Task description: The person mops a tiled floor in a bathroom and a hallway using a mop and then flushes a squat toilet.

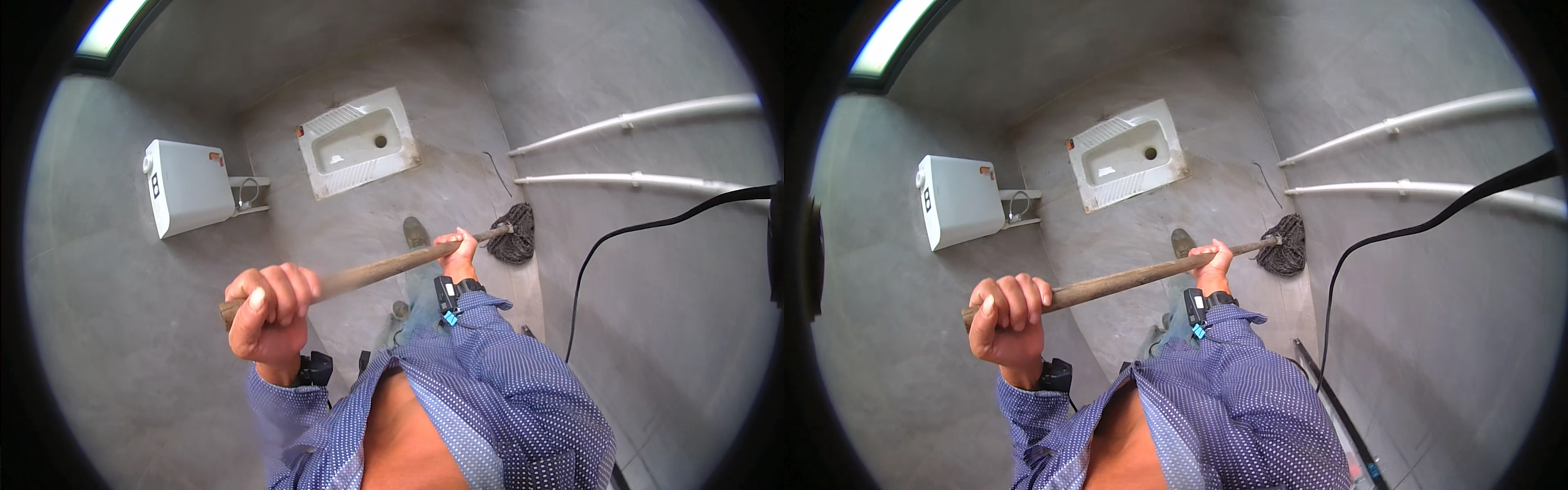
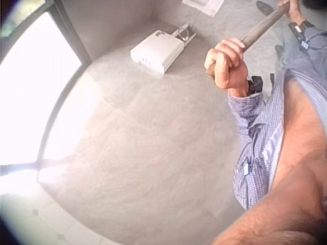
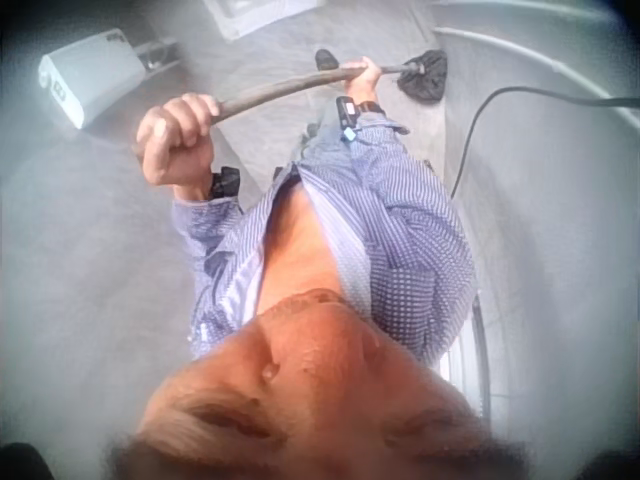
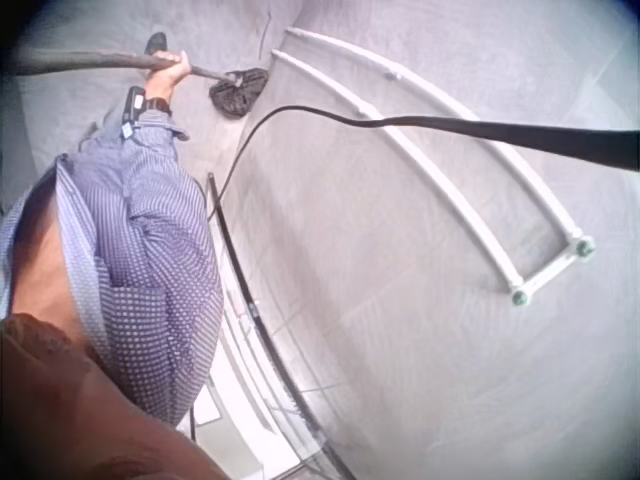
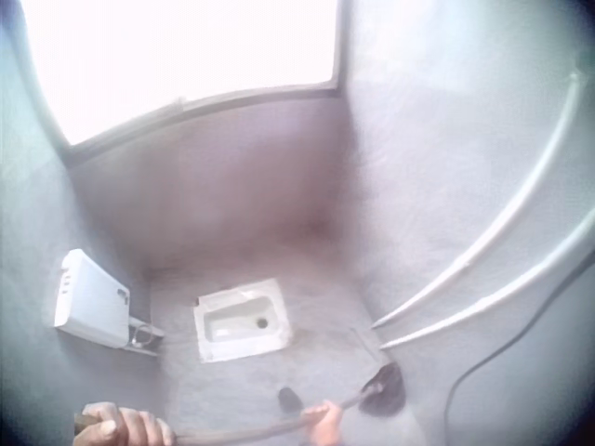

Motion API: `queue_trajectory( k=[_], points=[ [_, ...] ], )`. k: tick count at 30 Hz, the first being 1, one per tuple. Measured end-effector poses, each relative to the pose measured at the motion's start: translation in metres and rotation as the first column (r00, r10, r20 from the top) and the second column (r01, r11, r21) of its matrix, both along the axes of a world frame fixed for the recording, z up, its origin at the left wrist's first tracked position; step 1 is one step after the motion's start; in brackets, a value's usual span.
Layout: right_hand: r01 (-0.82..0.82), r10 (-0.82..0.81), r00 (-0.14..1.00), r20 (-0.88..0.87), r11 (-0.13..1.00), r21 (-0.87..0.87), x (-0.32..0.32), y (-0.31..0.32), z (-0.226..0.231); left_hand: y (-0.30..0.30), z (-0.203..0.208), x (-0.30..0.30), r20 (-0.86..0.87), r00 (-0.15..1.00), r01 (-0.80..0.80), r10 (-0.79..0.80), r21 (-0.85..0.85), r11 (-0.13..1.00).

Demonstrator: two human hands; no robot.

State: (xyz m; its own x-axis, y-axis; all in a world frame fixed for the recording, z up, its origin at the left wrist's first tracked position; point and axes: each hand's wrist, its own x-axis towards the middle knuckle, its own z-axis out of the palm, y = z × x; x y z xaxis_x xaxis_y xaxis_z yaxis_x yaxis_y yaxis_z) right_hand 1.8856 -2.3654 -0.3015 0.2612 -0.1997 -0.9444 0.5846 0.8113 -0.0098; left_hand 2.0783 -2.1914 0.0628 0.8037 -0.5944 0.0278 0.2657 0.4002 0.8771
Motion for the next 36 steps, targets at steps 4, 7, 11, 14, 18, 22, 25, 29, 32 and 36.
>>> queue_trajectory(
  k=[4, 7, 11, 14, 18, 22, 25, 29, 32, 36],
  points=[
    [-0.164, 0.163, 0.986, 0.021, 0.985, 0.046, 0.062, 0.007, -0.004, 0.022, 0.006, 0.032, 0.049, 0.992, -0.118, 0.116, 0.048, 0.992],
    [-0.225, 0.221, 0.973, 0.065, 0.971, 0.076, 0.100, 0.021, -0.003, 0.045, 0.014, 0.043, 0.078, 0.975, -0.212, 0.207, 0.074, 0.974],
    [-0.276, 0.270, 0.959, 0.083, 0.958, 0.079, 0.149, 0.033, 0.013, 0.064, 0.028, 0.051, 0.088, 0.936, -0.345, 0.340, 0.055, 0.937],
    [-0.336, 0.329, 0.940, 0.090, 0.939, 0.075, 0.183, 0.045, 0.027, 0.082, 0.039, 0.052, 0.146, 0.909, -0.402, 0.390, 0.067, 0.913],
    [-0.464, 0.459, 0.884, 0.091, 0.885, 0.046, 0.236, 0.084, 0.039, 0.126, 0.053, 0.060, 0.217, 0.902, -0.399, 0.374, 0.087, 0.913],
    [-0.570, 0.571, 0.820, 0.047, 0.821, -0.026, 0.279, 0.125, 0.054, 0.171, 0.063, 0.056, 0.299, 0.860, -0.438, 0.413, 0.020, 0.899],
    [-0.554, 0.557, 0.821, 0.127, 0.830, -0.062, 0.306, 0.161, 0.075, 0.230, 0.069, 0.069, 0.352, 0.847, -0.414, 0.398, -0.032, 0.910],
    [-0.553, 0.559, 0.818, 0.134, 0.829, -0.084, 0.340, 0.207, 0.113, 0.311, 0.070, 0.082, 0.352, 0.819, -0.453, 0.454, -0.090, 0.887],
    [-0.556, 0.567, 0.805, 0.174, 0.824, -0.112, 0.353, 0.232, 0.134, 0.351, 0.068, 0.083, 0.351, 0.810, -0.456, 0.470, -0.127, 0.881],
    [-0.557, 0.570, 0.783, 0.248, 0.821, -0.127, 0.360, 0.252, 0.144, 0.377, 0.073, 0.076, 0.377, 0.793, -0.462, 0.478, -0.137, 0.876]
  ],
)
